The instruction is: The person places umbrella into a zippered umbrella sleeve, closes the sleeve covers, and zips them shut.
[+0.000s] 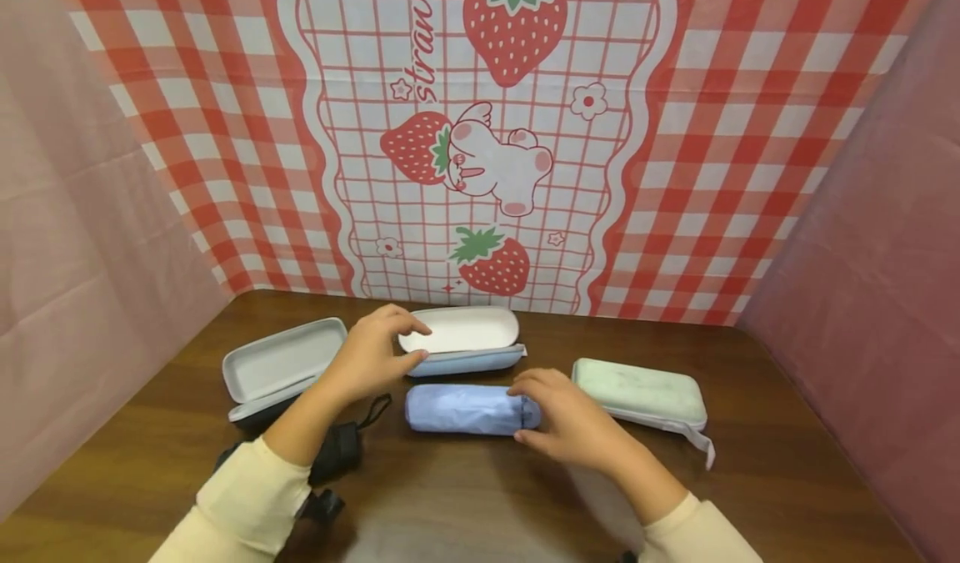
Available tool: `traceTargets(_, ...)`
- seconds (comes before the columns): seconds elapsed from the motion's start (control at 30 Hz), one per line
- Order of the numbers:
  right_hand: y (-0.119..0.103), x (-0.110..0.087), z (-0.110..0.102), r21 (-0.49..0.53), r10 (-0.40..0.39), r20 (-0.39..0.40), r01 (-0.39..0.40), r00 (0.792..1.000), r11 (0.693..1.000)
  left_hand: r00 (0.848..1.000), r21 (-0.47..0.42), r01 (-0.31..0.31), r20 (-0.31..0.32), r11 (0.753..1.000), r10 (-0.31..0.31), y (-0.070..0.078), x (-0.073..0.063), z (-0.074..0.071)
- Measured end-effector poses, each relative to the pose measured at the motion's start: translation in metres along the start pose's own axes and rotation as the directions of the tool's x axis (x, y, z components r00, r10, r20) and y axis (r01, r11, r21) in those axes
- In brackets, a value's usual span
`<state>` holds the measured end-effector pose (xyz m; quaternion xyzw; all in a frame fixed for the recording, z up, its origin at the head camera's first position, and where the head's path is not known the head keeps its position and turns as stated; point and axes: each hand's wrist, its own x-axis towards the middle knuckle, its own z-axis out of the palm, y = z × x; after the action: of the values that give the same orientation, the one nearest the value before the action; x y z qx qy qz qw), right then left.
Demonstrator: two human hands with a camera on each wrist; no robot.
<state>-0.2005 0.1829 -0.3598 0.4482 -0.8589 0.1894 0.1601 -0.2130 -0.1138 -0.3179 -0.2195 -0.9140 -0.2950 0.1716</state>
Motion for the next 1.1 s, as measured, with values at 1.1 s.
traceTargets(1.1, -0.001, 0.045, 0.028, -0.083, 0.086, 0.28, -0.065, 0.956, 0.994, 0.951, -0.042, 0.143, 0.283, 0.989, -0.125, -0.068, 0.08, 0.008)
